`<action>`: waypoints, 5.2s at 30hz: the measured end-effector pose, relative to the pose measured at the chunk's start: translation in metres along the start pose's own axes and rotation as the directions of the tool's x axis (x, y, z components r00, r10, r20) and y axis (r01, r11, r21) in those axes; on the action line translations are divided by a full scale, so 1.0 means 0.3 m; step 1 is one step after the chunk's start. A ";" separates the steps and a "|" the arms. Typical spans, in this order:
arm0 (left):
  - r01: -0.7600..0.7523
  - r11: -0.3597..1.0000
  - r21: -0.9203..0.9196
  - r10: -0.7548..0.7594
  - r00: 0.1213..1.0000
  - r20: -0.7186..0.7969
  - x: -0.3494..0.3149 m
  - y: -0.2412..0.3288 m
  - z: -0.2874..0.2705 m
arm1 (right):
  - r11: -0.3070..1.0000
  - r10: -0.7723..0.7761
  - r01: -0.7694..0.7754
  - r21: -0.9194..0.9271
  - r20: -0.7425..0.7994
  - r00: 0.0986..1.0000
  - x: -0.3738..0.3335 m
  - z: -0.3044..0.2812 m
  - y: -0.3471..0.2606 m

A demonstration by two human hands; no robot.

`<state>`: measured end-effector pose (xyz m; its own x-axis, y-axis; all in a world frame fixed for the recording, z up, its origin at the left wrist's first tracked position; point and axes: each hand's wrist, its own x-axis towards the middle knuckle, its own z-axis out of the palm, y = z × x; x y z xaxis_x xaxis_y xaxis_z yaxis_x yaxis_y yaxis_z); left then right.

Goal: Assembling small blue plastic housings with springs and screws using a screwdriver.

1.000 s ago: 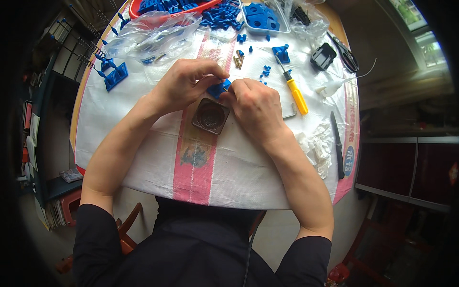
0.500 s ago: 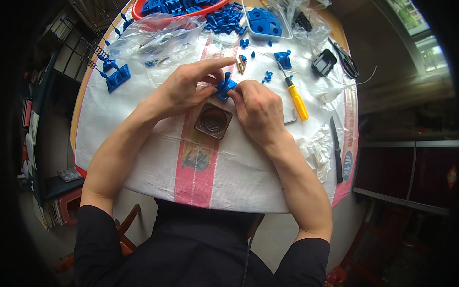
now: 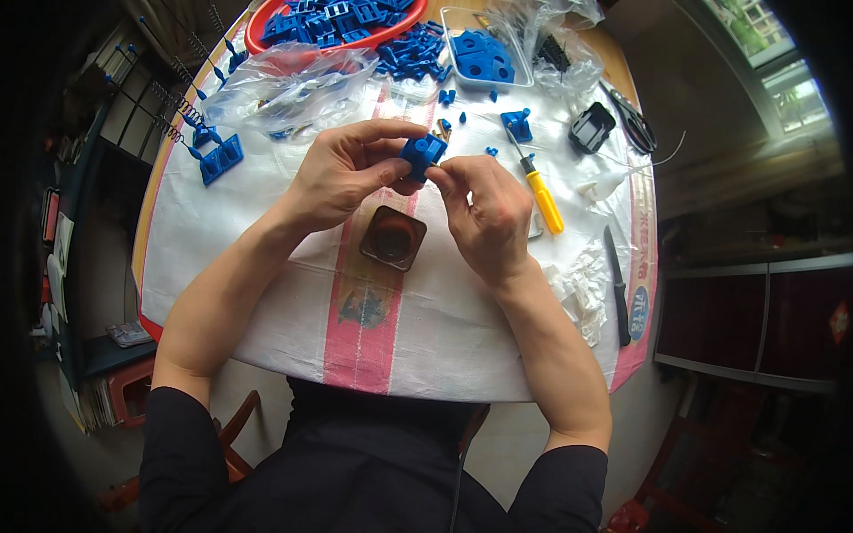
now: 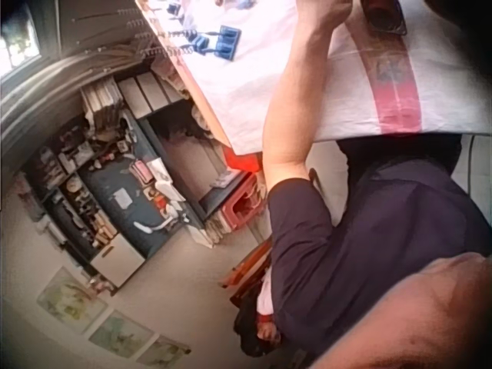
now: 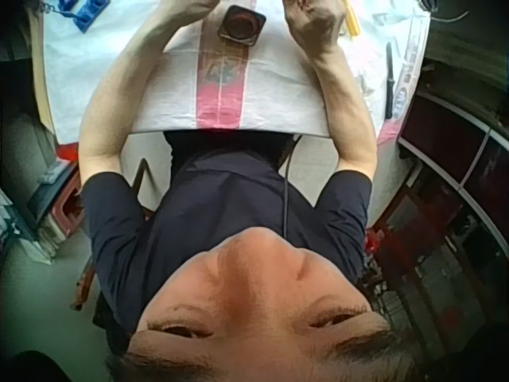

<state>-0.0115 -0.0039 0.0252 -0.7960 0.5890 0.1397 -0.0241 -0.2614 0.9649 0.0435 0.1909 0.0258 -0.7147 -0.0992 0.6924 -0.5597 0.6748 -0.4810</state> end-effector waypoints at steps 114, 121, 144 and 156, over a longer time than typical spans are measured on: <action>-0.144 0.989 0.042 0.142 0.989 0.049 -0.043 0.008 0.088 | 0.990 -0.138 0.137 -0.037 -0.032 0.990 0.018 -0.034 -0.032; -0.110 0.946 0.304 0.099 0.994 0.049 -0.047 0.018 0.085 | 0.988 -0.131 0.131 -0.077 -0.003 0.991 0.011 -0.035 -0.036; -0.136 0.936 0.325 0.114 0.990 0.087 -0.041 -0.021 0.078 | 0.864 0.255 -0.298 0.406 0.158 0.954 -0.020 -0.018 0.007; -0.244 0.795 0.556 0.201 0.970 0.137 -0.021 0.026 0.050 | 0.474 0.397 -0.516 0.714 0.349 0.849 -0.017 -0.034 0.035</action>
<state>0.0024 0.0017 0.0351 -0.6939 0.6236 0.3601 0.5110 0.0741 0.8564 0.0456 0.2059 0.0226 -0.9754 -0.0712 0.2088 -0.1964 -0.1508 -0.9689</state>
